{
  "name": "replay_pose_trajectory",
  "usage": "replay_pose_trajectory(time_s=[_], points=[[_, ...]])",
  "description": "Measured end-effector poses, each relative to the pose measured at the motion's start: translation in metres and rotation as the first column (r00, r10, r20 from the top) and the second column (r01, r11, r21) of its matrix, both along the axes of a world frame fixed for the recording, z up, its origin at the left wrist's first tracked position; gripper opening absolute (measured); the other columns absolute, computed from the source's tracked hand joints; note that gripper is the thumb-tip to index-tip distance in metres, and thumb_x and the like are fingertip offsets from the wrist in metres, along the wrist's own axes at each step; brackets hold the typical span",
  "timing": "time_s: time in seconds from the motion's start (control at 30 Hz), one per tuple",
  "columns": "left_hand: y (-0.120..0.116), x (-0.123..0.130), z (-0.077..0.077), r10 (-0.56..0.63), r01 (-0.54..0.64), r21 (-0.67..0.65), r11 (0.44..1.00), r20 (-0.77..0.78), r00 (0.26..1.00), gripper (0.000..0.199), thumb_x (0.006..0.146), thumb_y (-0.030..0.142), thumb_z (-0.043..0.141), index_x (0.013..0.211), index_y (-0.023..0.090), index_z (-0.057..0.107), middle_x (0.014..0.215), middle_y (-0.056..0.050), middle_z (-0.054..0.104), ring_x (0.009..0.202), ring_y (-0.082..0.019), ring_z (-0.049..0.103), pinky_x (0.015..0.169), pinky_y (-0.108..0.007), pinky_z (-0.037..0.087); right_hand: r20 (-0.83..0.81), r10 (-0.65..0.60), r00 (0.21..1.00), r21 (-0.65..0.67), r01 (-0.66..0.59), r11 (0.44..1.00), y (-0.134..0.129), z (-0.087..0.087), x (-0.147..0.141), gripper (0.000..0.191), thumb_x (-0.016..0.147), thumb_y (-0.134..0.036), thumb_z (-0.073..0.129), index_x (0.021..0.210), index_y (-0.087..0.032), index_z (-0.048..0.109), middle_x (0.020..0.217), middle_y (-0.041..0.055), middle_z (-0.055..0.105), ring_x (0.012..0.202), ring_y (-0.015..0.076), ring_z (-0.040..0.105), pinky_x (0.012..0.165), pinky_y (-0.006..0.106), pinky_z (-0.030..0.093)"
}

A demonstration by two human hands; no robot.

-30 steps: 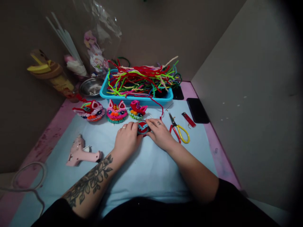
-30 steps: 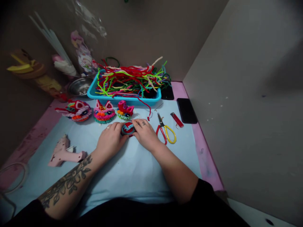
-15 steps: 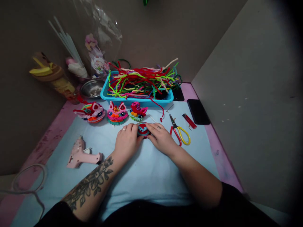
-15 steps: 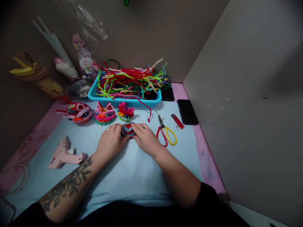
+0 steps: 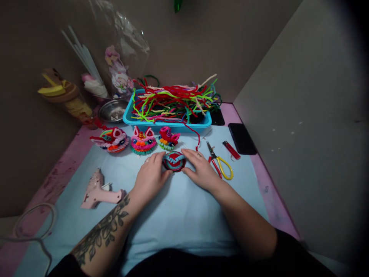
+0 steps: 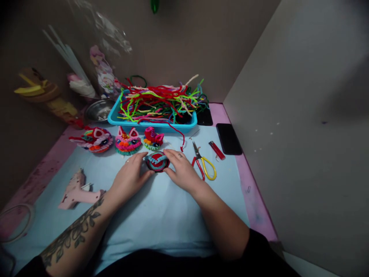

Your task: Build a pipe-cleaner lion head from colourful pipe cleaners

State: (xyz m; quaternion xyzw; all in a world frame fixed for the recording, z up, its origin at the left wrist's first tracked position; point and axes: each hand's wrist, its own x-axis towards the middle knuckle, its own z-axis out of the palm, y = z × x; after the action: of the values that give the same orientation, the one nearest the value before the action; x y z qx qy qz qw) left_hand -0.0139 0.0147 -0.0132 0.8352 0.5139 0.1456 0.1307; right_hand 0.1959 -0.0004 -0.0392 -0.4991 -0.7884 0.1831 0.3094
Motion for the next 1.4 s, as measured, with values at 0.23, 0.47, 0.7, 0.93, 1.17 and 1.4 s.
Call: replay_pose_trajectory(time_s=[0.23, 0.47, 0.7, 0.93, 1.17, 1.4], points=[[0.000, -0.001, 0.002, 0.062, -0.059, -0.133, 0.989, 0.018, 0.998, 0.068, 0.076, 0.027, 0.062, 0.136, 0.011, 0.032, 0.119, -0.019, 0.058, 0.110, -0.035, 0.052, 0.089, -0.048, 0.043, 0.027, -0.033, 0.999, -0.043, 0.034, 0.998, -0.003, -0.002, -0.008, 0.080, 0.077, -0.028, 0.066, 0.144, -0.020, 0.024, 0.136, 0.0144, 0.045, 0.126, 0.0292, 0.040, 0.102, 0.052, 0.038], [0.002, 0.001, -0.010, 0.291, 0.080, -0.502, 0.861, 0.616, 0.732, 0.073, 0.071, 0.020, 0.063, 0.136, 0.022, 0.030, 0.118, -0.012, 0.053, 0.108, -0.024, 0.055, 0.090, -0.042, 0.045, -0.104, -0.091, 0.990, -0.091, 0.082, 0.992, -0.002, -0.010, -0.020, 0.086, 0.073, -0.027, 0.068, 0.144, -0.023, 0.020, 0.138, 0.0152, 0.042, 0.129, 0.0292, 0.038, 0.103, 0.050, 0.037], [-0.008, 0.018, -0.004, 0.707, 0.303, -0.716, 0.629, 0.688, 0.160, 0.063, 0.057, 0.018, 0.080, 0.113, 0.017, 0.052, 0.105, -0.007, 0.060, 0.084, -0.015, 0.062, 0.082, -0.031, 0.047, -0.291, -0.155, 0.944, -0.211, 0.094, 0.973, -0.006, -0.010, -0.021, 0.076, 0.073, -0.029, 0.068, 0.139, -0.023, 0.031, 0.133, 0.0129, 0.047, 0.123, 0.0263, 0.047, 0.101, 0.046, 0.041], [-0.013, 0.021, 0.005, 0.792, 0.499, -0.718, 0.486, 0.603, 0.096, 0.033, 0.065, 0.019, 0.077, 0.094, 0.013, 0.064, 0.090, -0.007, 0.069, 0.083, -0.017, 0.064, 0.084, -0.031, 0.048, -0.325, -0.105, 0.940, -0.061, 0.090, 0.994, -0.014, 0.003, -0.023, 0.060, 0.081, -0.028, 0.062, 0.135, -0.025, 0.038, 0.135, 0.0100, 0.047, 0.125, 0.0243, 0.046, 0.102, 0.045, 0.042], [-0.017, 0.021, 0.007, 0.876, 0.557, -0.733, 0.391, 0.482, 0.019, 0.025, 0.070, 0.019, 0.074, 0.092, 0.016, 0.063, 0.087, -0.003, 0.067, 0.075, -0.012, 0.063, 0.076, -0.029, 0.052, -0.142, 0.013, 0.990, 0.263, 0.025, 0.965, -0.016, 0.017, -0.025, 0.051, 0.086, -0.018, 0.052, 0.135, -0.028, 0.043, 0.133, 0.0083, 0.051, 0.124, 0.0260, 0.045, 0.103, 0.050, 0.040], [-0.022, 0.023, 0.008, 0.851, 0.510, -0.737, 0.443, 0.524, 0.019, 0.023, 0.068, 0.019, 0.077, 0.085, 0.013, 0.063, 0.080, -0.002, 0.065, 0.071, -0.009, 0.061, 0.073, -0.024, 0.051, -0.076, 0.027, 0.997, 0.285, -0.005, 0.959, -0.013, 0.013, -0.027, 0.050, 0.086, -0.015, 0.051, 0.135, -0.023, 0.044, 0.131, 0.0099, 0.053, 0.124, 0.0257, 0.045, 0.101, 0.050, 0.042]])
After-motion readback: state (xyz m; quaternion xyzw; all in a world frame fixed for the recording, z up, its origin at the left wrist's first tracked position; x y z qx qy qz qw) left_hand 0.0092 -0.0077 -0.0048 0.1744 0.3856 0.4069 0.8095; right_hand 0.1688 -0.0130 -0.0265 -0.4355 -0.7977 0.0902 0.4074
